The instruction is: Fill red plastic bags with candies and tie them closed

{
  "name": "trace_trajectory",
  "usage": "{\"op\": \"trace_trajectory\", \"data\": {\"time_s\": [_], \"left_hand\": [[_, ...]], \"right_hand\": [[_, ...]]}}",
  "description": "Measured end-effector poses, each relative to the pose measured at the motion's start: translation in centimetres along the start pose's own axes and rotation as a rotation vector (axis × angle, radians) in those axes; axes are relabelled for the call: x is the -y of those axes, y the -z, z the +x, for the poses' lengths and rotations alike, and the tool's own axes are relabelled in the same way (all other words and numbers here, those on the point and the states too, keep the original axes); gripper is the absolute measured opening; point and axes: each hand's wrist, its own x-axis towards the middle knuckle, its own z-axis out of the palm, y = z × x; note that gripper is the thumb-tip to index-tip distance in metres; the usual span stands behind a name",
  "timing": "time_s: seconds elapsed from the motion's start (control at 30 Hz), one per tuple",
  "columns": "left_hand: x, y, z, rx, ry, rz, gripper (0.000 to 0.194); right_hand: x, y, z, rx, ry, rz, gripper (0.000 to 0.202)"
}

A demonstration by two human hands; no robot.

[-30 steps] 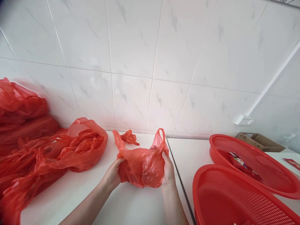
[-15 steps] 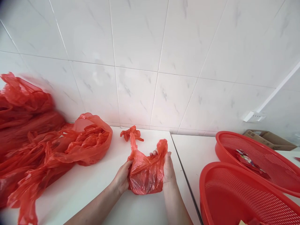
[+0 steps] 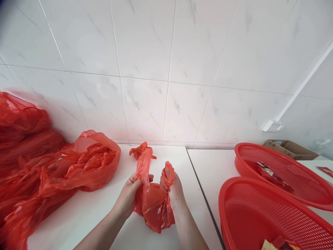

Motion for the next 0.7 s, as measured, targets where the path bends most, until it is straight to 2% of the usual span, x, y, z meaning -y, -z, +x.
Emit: {"op": "trace_trajectory", "data": {"time_s": [0.07, 0.13, 0.2, 0.27, 0.33, 0.4, 0.47, 0.5, 0.63, 0.7], "left_hand": [[0.5, 0.3, 0.5, -0.096, 0.029, -0.126, 0.016], [1.0, 0.6, 0.8, -0.162, 0.043, -0.181, 0.018], [1.3, 0.7, 1.0, -0.206, 0.061, -0.205, 0.02], [1.2, 0.6, 0.8, -0.224, 0.07, -0.236, 0.017], [0.9, 0.4, 0.3, -0.16, 0.055, -0.267, 0.026], [0.5, 0.1, -0.1, -0.004, 0.026, -0.276, 0.045], [0.3, 0.0, -0.4, 0.121, 0.015, -0.235, 0.046], [0.4, 0.0, -0.5, 0.133, 0.022, -0.207, 0.04], [0.9, 0.4, 0.0, -0.021, 0.049, -0.19, 0.021], [1.0, 0.8, 0.3, -0.04, 0.073, -0.25, 0.018]], "right_hand": [[0.2, -0.4, -0.4, 0.018, -0.014, 0.03, 0.04], [0.4, -0.7, -1.0, 0.062, -0.081, 0.098, 0.037], [0.7, -0.8, -1.5, 0.118, -0.151, 0.158, 0.03], [1.0, -0.9, -2.0, 0.165, -0.16, 0.162, 0.024], [1.2, -0.9, -2.2, 0.196, -0.134, 0.119, 0.03], [1.1, -1.0, -2.1, 0.21, -0.116, 0.051, 0.038], [0.7, -1.1, -1.8, 0.178, -0.09, -0.016, 0.041], [0.4, -1.1, -1.5, 0.137, -0.071, -0.038, 0.04], [-0.6, -0.7, -0.7, -0.05, -0.045, -0.039, 0.027], [-0.7, -0.2, -0.5, -0.069, -0.055, 0.016, 0.028]]}}
